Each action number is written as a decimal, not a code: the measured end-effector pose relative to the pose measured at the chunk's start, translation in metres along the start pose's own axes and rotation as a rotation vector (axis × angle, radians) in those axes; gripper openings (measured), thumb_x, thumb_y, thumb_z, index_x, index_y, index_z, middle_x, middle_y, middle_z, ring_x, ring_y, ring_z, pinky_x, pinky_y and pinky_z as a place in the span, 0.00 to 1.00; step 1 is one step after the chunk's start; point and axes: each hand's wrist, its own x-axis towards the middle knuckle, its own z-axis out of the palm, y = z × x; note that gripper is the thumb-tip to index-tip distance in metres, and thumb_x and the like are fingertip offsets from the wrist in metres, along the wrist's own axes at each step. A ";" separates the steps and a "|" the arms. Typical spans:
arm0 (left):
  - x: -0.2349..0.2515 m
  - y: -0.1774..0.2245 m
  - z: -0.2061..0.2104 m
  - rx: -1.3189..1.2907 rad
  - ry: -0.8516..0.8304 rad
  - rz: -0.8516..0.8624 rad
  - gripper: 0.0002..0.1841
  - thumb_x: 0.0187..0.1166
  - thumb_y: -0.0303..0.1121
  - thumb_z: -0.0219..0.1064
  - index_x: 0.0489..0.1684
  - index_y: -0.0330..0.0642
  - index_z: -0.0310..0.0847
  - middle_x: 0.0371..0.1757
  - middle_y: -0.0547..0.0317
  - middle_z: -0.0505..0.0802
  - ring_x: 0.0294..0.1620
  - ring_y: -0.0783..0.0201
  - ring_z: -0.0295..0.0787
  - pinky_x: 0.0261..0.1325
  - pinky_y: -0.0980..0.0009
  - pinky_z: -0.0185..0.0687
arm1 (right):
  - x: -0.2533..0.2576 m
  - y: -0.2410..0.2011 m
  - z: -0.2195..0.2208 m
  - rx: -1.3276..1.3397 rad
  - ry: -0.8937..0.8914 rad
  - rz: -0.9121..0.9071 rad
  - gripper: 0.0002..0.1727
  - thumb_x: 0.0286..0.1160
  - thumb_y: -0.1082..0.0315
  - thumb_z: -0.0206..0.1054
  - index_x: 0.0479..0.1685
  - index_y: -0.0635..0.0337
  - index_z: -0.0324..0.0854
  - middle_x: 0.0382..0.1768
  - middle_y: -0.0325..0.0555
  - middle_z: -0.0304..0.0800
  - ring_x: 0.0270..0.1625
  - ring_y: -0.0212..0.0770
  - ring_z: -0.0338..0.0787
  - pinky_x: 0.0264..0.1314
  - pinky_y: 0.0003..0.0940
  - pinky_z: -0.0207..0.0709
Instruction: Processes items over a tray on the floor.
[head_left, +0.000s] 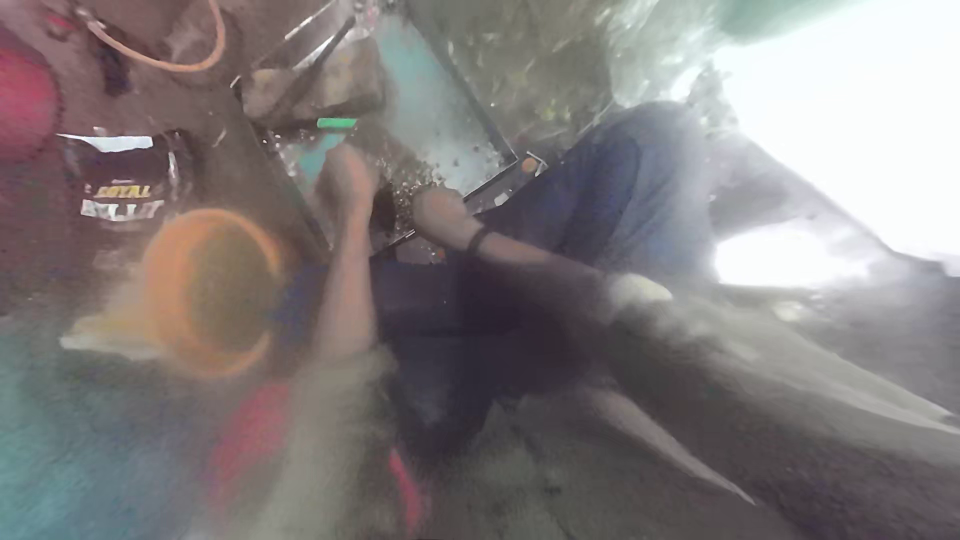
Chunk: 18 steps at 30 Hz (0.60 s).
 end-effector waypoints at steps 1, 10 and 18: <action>0.001 -0.001 0.003 0.016 -0.002 0.012 0.12 0.77 0.35 0.70 0.49 0.39 0.93 0.57 0.38 0.94 0.62 0.38 0.92 0.67 0.36 0.83 | 0.000 0.002 -0.004 -0.001 0.023 -0.022 0.13 0.79 0.63 0.66 0.48 0.65 0.86 0.52 0.64 0.90 0.55 0.66 0.91 0.47 0.67 0.83; -0.006 0.005 -0.002 0.034 0.021 0.014 0.13 0.78 0.34 0.68 0.49 0.34 0.91 0.56 0.35 0.94 0.61 0.36 0.91 0.66 0.35 0.83 | 0.045 -0.027 -0.012 0.092 0.052 -0.044 0.15 0.81 0.60 0.65 0.53 0.63 0.86 0.56 0.63 0.90 0.59 0.66 0.91 0.49 0.70 0.84; 0.002 0.003 0.002 0.043 -0.010 -0.004 0.13 0.78 0.34 0.68 0.52 0.36 0.92 0.60 0.35 0.93 0.65 0.37 0.90 0.70 0.35 0.81 | 0.003 -0.003 -0.006 0.000 0.013 -0.023 0.14 0.79 0.63 0.67 0.51 0.67 0.86 0.54 0.66 0.90 0.57 0.68 0.91 0.47 0.69 0.83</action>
